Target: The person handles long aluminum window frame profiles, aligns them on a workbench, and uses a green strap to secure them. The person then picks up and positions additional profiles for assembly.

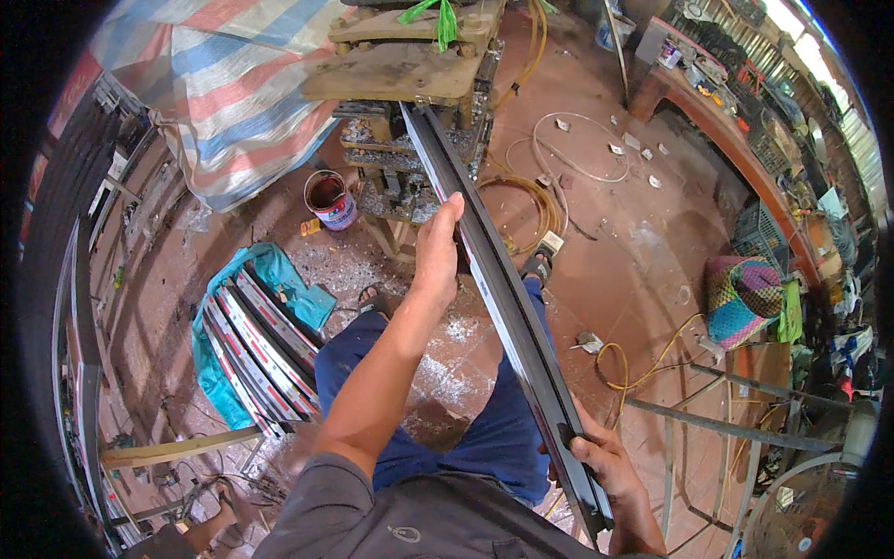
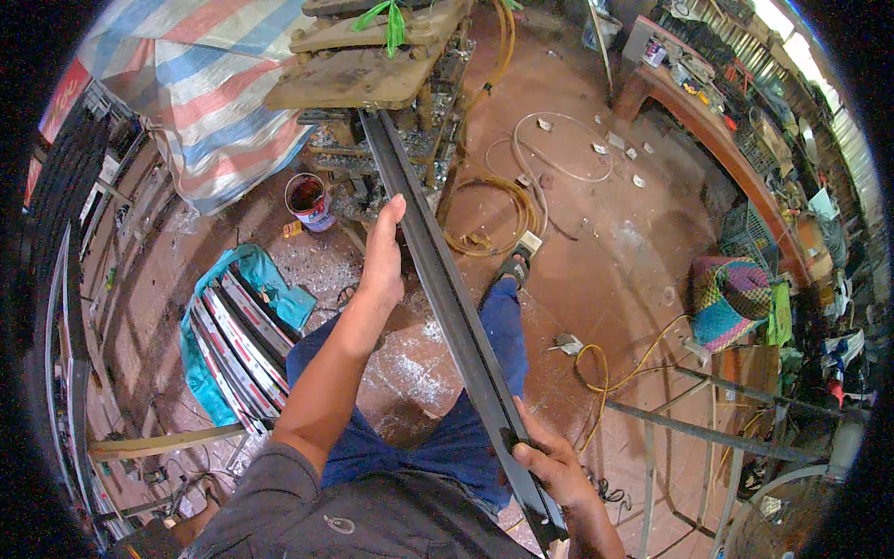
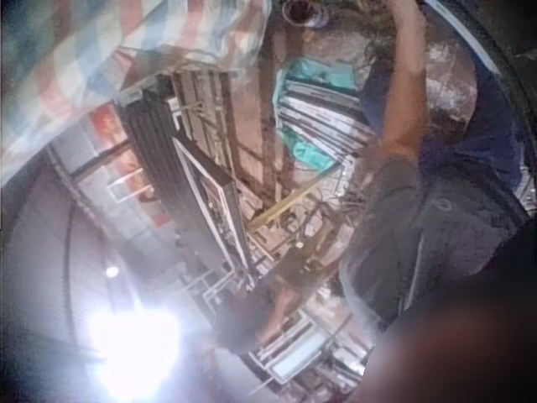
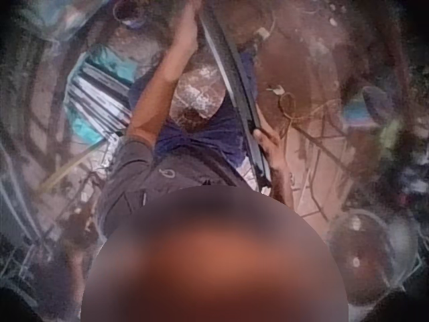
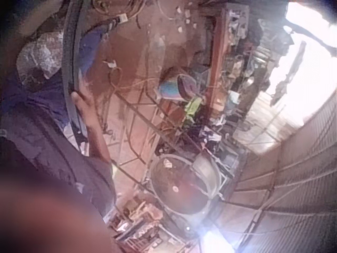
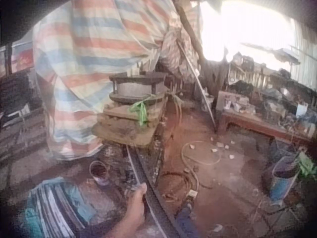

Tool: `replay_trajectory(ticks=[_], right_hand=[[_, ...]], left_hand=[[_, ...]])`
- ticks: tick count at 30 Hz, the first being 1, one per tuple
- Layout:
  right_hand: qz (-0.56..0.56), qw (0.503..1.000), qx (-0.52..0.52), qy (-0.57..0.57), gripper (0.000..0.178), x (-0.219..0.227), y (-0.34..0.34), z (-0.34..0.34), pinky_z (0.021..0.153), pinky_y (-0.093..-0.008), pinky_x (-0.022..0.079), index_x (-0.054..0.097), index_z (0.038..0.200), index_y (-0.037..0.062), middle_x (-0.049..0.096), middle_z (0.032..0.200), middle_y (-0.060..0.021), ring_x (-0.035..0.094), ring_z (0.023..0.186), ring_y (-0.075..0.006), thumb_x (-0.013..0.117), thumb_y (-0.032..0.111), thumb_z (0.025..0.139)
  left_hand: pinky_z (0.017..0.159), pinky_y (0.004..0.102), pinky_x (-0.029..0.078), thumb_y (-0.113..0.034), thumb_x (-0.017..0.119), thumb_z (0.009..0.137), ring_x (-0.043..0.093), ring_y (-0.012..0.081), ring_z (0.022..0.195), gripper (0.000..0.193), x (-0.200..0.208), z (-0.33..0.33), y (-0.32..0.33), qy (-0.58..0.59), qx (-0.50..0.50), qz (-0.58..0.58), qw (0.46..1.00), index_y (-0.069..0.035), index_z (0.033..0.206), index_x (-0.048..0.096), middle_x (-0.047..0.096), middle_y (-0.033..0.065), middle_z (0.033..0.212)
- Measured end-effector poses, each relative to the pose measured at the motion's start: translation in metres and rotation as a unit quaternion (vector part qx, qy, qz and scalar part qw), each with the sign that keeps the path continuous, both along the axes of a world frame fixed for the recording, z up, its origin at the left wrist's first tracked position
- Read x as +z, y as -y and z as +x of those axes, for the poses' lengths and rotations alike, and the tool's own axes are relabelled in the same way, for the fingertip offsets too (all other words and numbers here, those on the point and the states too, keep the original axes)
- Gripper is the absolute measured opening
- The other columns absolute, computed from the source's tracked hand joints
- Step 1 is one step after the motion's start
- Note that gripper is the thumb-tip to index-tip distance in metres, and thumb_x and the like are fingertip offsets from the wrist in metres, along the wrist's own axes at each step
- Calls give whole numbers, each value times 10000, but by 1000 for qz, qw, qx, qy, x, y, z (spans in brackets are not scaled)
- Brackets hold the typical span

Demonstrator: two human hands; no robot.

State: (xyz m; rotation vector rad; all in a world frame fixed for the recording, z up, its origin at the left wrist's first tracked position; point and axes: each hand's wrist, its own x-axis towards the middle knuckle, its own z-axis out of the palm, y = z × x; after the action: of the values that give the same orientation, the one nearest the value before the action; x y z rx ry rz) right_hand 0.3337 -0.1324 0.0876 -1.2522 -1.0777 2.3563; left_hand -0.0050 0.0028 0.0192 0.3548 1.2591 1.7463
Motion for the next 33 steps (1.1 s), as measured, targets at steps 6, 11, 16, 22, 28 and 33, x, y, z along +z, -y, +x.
replay_trajectory(ticks=[6,11,16,22,28,33], right_hand=[[31,999,5,34,981,-16,0,4,680,-333,580,224,1666,131,710,1088,-241,709,772,-228,735,450,892],[5,1000,13,17,887,-12,-2,5,850,-311,532,226,1661,115,706,1196,-176,670,974,-187,701,368,955],[5,1000,-3,16,849,-8,0,2,923,-300,514,230,1656,93,700,1252,-144,653,1064,-169,690,334,984],[11,1000,3,4,849,-11,-2,4,915,-291,515,222,1654,71,701,1247,-139,648,1070,-162,684,326,988],[2,1000,-1,4,844,-10,-1,3,919,-292,515,223,1650,54,694,1261,-136,639,1082,-158,678,316,990],[40,999,3,19,825,-21,0,6,864,-297,530,231,1652,67,688,1228,-118,652,993,-147,673,292,993]], left_hand=[[626,285,492,-469,617,991,620,126,694,433,-5,1,-2,11,-6,36,999,-41,976,674,665,39,829],[652,283,514,-471,619,995,639,126,718,430,-11,-2,-2,32,-21,38,999,-46,992,684,680,40,845],[661,286,519,-459,623,997,640,126,724,418,-18,-4,-4,47,-23,35,998,-47,1005,689,684,36,855],[754,343,550,-539,607,977,664,179,817,475,-17,-5,-3,10,-43,33,998,-78,1086,644,670,58,930],[743,342,551,-533,609,977,659,176,816,469,-19,-7,-2,14,-55,32,998,-79,1089,640,663,55,930],[719,350,546,-550,612,970,650,180,801,483,-14,-4,-2,6,-45,36,998,-80,1084,630,653,55,922]])
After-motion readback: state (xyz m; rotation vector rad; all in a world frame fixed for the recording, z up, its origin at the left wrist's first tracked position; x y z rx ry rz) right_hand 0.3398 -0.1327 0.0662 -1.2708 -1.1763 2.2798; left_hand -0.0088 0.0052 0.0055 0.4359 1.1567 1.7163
